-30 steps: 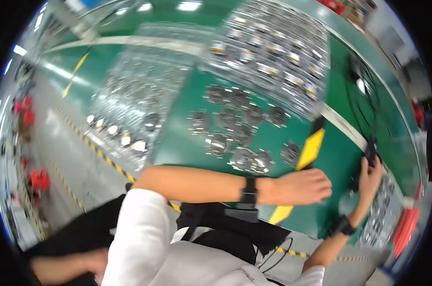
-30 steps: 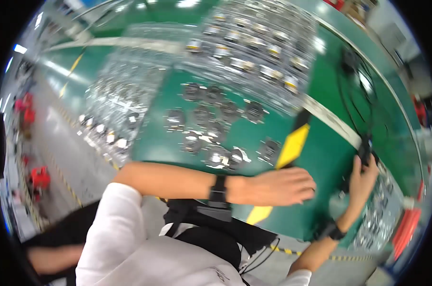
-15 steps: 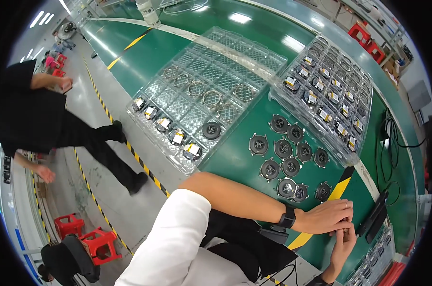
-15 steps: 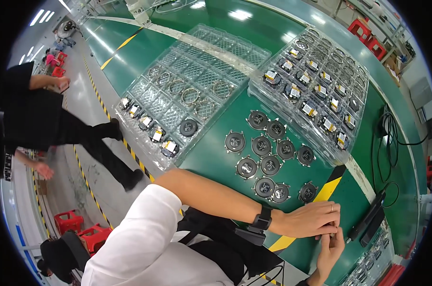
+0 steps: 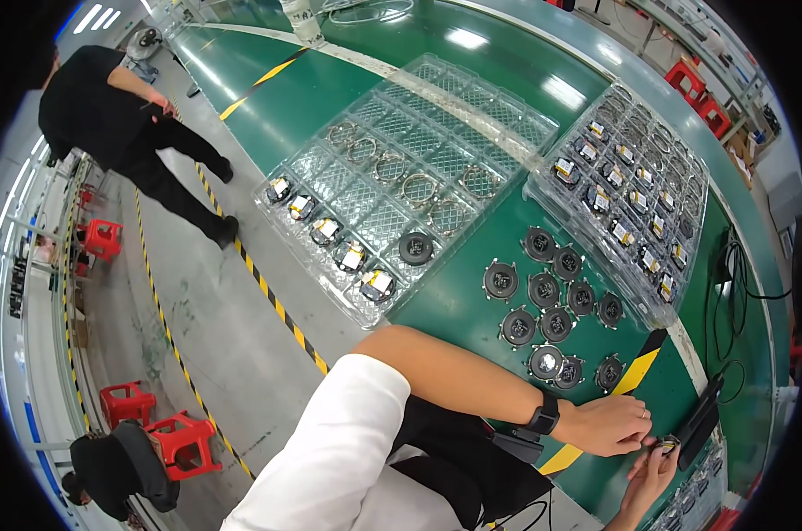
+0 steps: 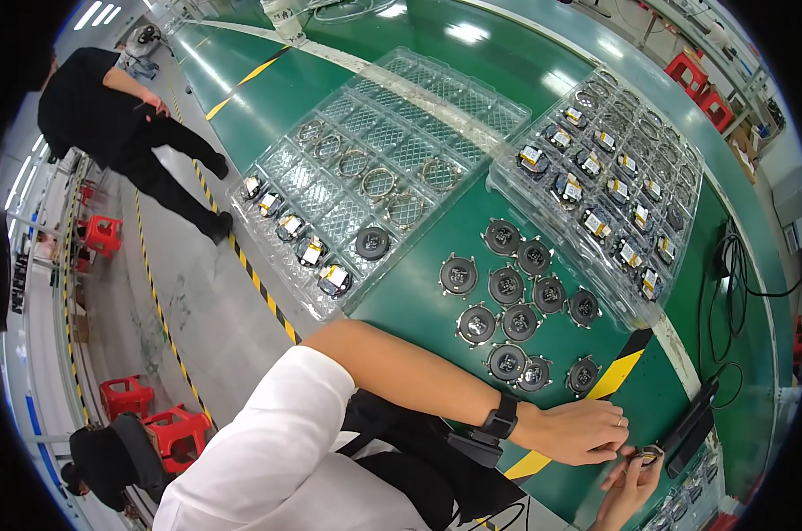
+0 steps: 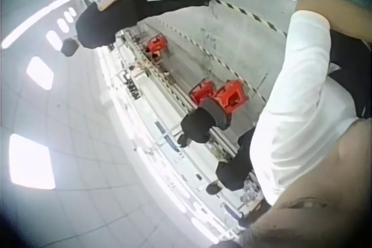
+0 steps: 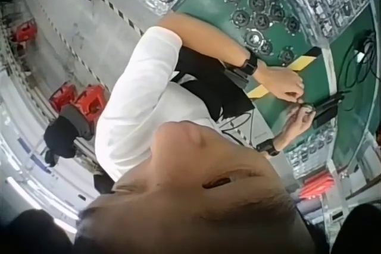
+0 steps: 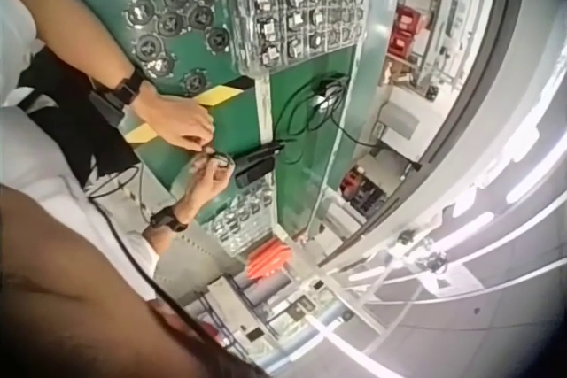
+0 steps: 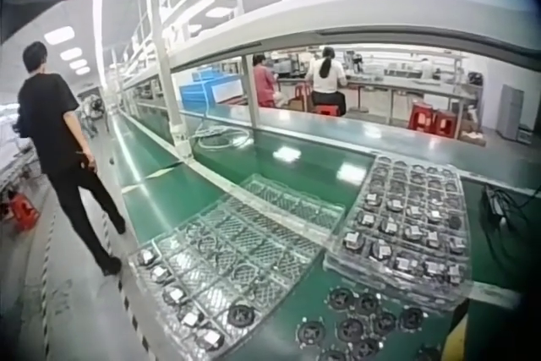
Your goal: Assembling electronic components using an electric screwdriver at a manual assembly station.
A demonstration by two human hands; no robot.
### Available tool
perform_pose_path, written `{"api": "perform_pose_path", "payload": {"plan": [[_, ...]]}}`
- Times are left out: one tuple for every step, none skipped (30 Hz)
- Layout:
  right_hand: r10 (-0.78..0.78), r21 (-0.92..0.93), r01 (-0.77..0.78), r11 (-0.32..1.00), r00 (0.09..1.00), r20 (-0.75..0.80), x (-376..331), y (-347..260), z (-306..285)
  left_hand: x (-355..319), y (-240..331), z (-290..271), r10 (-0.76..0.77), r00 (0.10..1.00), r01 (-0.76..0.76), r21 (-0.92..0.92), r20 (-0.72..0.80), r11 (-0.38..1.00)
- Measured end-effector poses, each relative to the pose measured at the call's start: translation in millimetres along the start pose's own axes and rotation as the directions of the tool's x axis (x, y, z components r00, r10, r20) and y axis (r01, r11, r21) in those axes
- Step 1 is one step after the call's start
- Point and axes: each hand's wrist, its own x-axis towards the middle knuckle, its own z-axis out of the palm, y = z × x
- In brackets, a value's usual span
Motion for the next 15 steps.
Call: {"api": "perform_pose_path", "payload": {"plan": [[0.037, -0.057, -0.033, 0.998, 0.997, 0.074, 0.4, 2.1, -14.5, 0.2, 0.3, 0.3, -0.012, 1.0, 0.012, 0.007, -0.006, 1.0], [0.041, -0.061, -0.036, 0.997, 0.996, 0.077, 0.7, 6.9, -28.2, -0.2, 0.4, 0.4, -0.025, 1.0, 0.025, 0.014, -0.012, 1.0], [0.12, -0.024, -0.119, 0.993, 0.991, 0.067, -3.4, 9.2, -46.3, 1.5, 1.6, 2.5, -0.015, 1.0, 0.015, 0.002, -0.009, 1.0], [0.203, 0.016, -0.205, 0.979, 0.976, 0.073, -4.7, 11.0, -57.4, 0.6, 1.9, 2.1, -0.012, 1.0, 0.012, 0.004, -0.005, 1.0], [0.284, 0.055, -0.289, 0.956, 0.955, 0.082, -5.1, 13.9, -66.9, -0.3, 2.3, 1.4, -0.009, 1.0, 0.009, 0.006, -0.001, 1.0], [0.288, 0.052, -0.292, 0.955, 0.954, 0.083, -7.7, 6.4, -57.2, -1.3, 0.9, 1.2, -0.008, 1.0, 0.008, 0.009, 0.004, 1.0], [0.364, -0.053, -0.361, 0.931, 0.929, 0.062, -12.6, -1.7, -47.8, -1.8, -0.5, 1.4, -0.012, 1.0, 0.012, 0.007, 0.001, 1.0], [0.436, -0.155, -0.427, 0.891, 0.899, 0.034, -17.6, -11.0, -37.8, -2.0, -1.9, 1.6, -0.016, 1.0, 0.016, 0.018, 0.008, 1.0], [0.501, -0.253, -0.486, 0.837, 0.865, -0.005, -21.2, -20.5, -31.9, -1.8, -2.0, 2.2, -0.017, 1.0, 0.017, 0.027, 0.015, 1.0], [0.503, -0.254, -0.488, 0.835, 0.864, -0.006, -22.0, -27.2, -31.2, -1.9, -2.1, 2.5, -0.019, 1.0, 0.018, 0.036, 0.023, 0.999], [0.488, -0.331, -0.444, 0.832, 0.871, 0.056, -22.8, -33.4, -31.0, -1.8, -1.8, 2.0, -0.021, 1.0, 0.02, 0.034, 0.023, 0.999], [0.474, -0.403, -0.394, 0.826, 0.872, 0.12, -23.5, -38.9, -31.4, -1.4, -1.5, 1.2, -0.024, 0.999, 0.023, 0.037, 0.028, 0.999], [0.464, -0.468, -0.338, 0.817, 0.867, 0.184, -24.3, -43.0, -32.5, -1.0, -1.1, 0.4, -0.027, 0.999, 0.026, 0.04, 0.033, 0.999], [0.465, -0.467, -0.339, 0.816, 0.866, 0.182, -23.9, -45.5, -36.4, -0.6, -0.7, 0.1, -0.028, 0.999, 0.026, 0.044, 0.039, 0.999], [0.505, -0.529, -0.334, 0.78, 0.836, 0.217, -21.3, -46.5, -43.1, -0.5, -0.8, 1.2, -0.027, 0.999, 0.025, 0.042, 0.041, 0.999]]}}
